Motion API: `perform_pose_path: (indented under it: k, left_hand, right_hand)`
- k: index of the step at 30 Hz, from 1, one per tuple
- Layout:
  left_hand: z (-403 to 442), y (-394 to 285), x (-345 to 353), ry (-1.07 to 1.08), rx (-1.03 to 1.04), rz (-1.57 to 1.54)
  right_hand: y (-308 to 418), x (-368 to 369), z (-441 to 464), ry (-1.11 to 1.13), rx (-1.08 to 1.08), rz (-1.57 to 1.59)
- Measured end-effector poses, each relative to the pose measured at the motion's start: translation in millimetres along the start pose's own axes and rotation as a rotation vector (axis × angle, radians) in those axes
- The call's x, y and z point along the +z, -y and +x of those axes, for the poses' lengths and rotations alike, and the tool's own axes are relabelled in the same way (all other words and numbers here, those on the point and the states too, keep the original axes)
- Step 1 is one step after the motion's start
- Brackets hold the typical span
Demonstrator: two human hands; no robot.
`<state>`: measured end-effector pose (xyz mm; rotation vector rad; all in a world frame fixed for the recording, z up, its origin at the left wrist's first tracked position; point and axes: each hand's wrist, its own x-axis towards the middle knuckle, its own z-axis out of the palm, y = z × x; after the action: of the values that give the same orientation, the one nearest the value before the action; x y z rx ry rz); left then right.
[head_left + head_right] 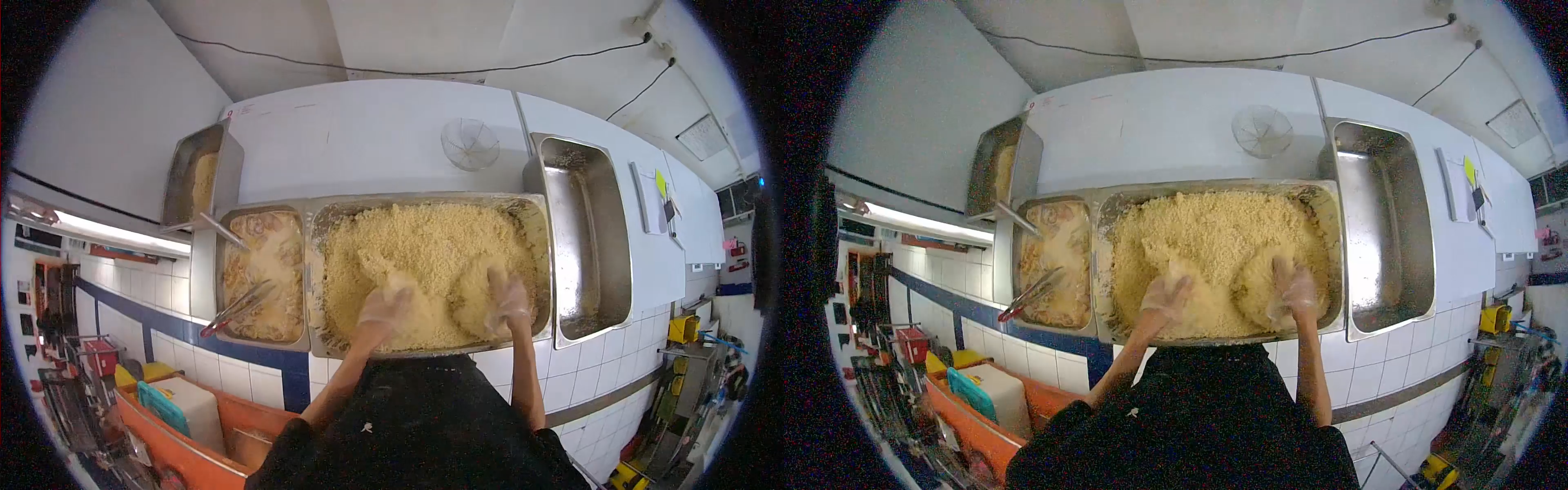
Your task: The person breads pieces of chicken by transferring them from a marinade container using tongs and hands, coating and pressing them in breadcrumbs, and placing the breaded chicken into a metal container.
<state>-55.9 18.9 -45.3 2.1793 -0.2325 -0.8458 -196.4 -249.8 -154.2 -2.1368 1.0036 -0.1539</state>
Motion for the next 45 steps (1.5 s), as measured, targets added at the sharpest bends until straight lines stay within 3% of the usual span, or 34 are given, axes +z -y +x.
perform_pose_path:
  k: [1,2,3,4,5,6,7,9,10,12,13,15,18,19,21,22,24,25,27,29,31,34,36,38,40,42,44,45]
  left_hand:
    - [8,5,7,-0.004,-0.016,0.001]
    - [20,13,15,-0.179,-0.008,0.141]
    - [29,16,15,-0.353,0.007,0.285]
    - [33,11,5,-0.363,0.002,0.293]
    - [36,4,-10,-0.528,0.144,0.253]
    - [40,-2,-21,-0.695,0.286,0.212]
    - [47,-3,-27,-0.705,0.283,0.220]
    - [58,6,-31,-0.213,0.095,0.670]
    - [60,8,-23,-0.226,0.095,0.677]
    - [52,16,-3,-0.459,0.309,0.346]
    - [47,8,-4,-0.460,0.304,0.356]
    - [36,-16,-11,-0.265,0.272,-0.057]
    - [41,-6,-13,-0.208,0.391,-0.301]
    - [49,5,-15,-0.220,0.392,-0.295]
    - [64,20,-22,-0.123,0.545,0.303]
    - [63,6,-24,-0.130,0.540,0.315]
    - [66,-23,-17,0.130,-0.076,0.444]
    - [79,-1,-13,0.120,-0.069,0.444]
    - [117,64,-2,-0.031,0.314,0.043]
    - [74,-11,-21,-0.014,0.291,0.084]
    - [67,-43,-33,0.005,0.275,0.133]
    - [76,-53,-38,0.067,0.457,0.194]
    - [66,-73,-38,-0.212,0.663,0.180]
    - [61,-80,-36,-0.120,0.785,0.102]
    - [60,-76,-36,-0.034,0.908,0.021]
    - [49,-52,-39,-0.218,0.946,0.668]
    - [34,-13,-43,-0.229,1.050,0.886]
    - [22,20,-33,-0.163,0.797,0.905]
  right_hand:
    - [4,9,-2,-0.194,-0.150,0.469]
    - [9,14,5,-0.104,-0.083,0.527]
    - [58,3,13,-0.018,-0.019,0.587]
    - [120,-18,5,0.039,-0.085,0.241]
    - [170,-29,1,0.092,-0.153,-0.109]
    - [191,-18,14,0.201,-0.237,-0.288]
    - [201,-12,22,0.309,-0.319,-0.465]
    - [120,73,46,0.226,-0.261,0.681]
    - [81,113,57,0.201,-0.311,1.146]
    - [133,36,32,0.253,-0.327,0.083]
    - [163,-6,18,0.291,-0.391,-0.375]
    - [128,-13,35,0.421,-0.405,-0.383]
    - [125,-41,40,0.610,-0.382,-0.392]
    - [131,-49,41,0.669,-0.349,-0.387]
    - [130,-50,45,0.676,-0.416,-0.264]
    - [127,-49,45,0.684,-0.465,-0.148]
    - [115,-36,55,0.699,-0.451,-0.095]
    - [113,-33,63,0.707,-0.434,-0.056]
    - [127,-48,65,0.635,-0.488,0.013]
    - [125,-53,68,0.572,-0.530,0.078]
    - [119,-52,79,0.181,-0.698,-0.036]
    - [138,-76,83,0.204,-0.714,0.018]
    - [153,-92,75,0.246,-0.702,0.115]
    - [155,-94,68,0.294,-0.688,0.208]
    - [145,-89,53,0.151,-0.942,-0.072]
    - [118,-76,35,0.191,-0.912,-0.169]
    - [98,-75,14,0.228,-0.883,-0.259]
    - [92,-79,0,0.215,-0.714,-0.300]
